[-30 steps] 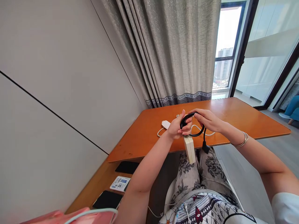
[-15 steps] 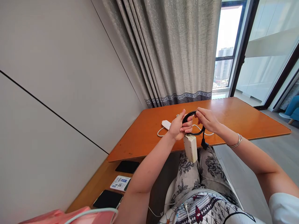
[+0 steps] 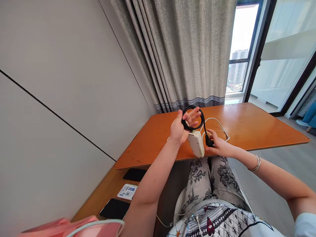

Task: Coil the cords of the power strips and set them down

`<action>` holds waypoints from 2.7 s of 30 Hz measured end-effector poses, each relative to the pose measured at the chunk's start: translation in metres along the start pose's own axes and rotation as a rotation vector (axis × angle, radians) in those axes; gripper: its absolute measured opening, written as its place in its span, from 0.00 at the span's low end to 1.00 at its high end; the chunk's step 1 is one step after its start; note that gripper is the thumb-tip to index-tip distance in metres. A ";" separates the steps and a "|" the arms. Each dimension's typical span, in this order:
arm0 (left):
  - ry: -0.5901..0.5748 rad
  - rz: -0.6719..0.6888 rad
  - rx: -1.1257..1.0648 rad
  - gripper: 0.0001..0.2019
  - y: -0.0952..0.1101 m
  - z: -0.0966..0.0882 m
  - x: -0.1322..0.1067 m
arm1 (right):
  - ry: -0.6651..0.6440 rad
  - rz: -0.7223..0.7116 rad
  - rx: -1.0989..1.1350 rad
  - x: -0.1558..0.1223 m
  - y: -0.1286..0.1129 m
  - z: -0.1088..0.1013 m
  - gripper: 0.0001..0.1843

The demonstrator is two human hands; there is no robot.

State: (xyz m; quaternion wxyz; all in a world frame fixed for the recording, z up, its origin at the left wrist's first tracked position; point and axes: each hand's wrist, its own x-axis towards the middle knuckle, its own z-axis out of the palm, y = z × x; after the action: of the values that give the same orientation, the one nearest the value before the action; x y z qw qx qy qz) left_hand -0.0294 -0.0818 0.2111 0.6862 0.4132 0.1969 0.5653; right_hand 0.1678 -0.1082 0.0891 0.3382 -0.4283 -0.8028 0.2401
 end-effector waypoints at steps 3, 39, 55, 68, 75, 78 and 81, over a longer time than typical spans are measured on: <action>-0.005 0.105 0.048 0.23 -0.007 -0.006 0.004 | 0.061 -0.030 -0.159 -0.006 -0.013 -0.006 0.26; -0.070 -0.337 -0.325 0.35 -0.023 0.006 -0.007 | 0.238 0.130 1.124 0.061 -0.035 -0.021 0.24; 0.100 0.152 -0.026 0.13 -0.024 0.000 0.005 | -0.125 0.130 0.411 -0.018 -0.001 0.047 0.53; 0.100 0.083 0.126 0.18 -0.039 -0.040 0.025 | -0.320 -0.043 0.810 -0.033 -0.062 -0.007 0.42; 0.029 -0.087 0.218 0.17 -0.061 -0.037 0.017 | 0.009 -0.120 0.147 -0.021 -0.090 -0.019 0.19; 0.003 -0.288 0.187 0.13 -0.065 -0.034 0.011 | 0.316 -0.128 0.239 -0.002 -0.090 -0.034 0.20; -0.074 -0.420 0.113 0.16 -0.066 -0.027 0.006 | 0.581 -0.070 0.465 0.026 -0.078 -0.048 0.23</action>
State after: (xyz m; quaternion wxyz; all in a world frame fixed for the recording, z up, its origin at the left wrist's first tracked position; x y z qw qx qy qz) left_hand -0.0075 -0.0682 0.1447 0.7715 0.4213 0.2844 0.3825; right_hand 0.1522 -0.1216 0.1814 0.6483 -0.3625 -0.6114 0.2729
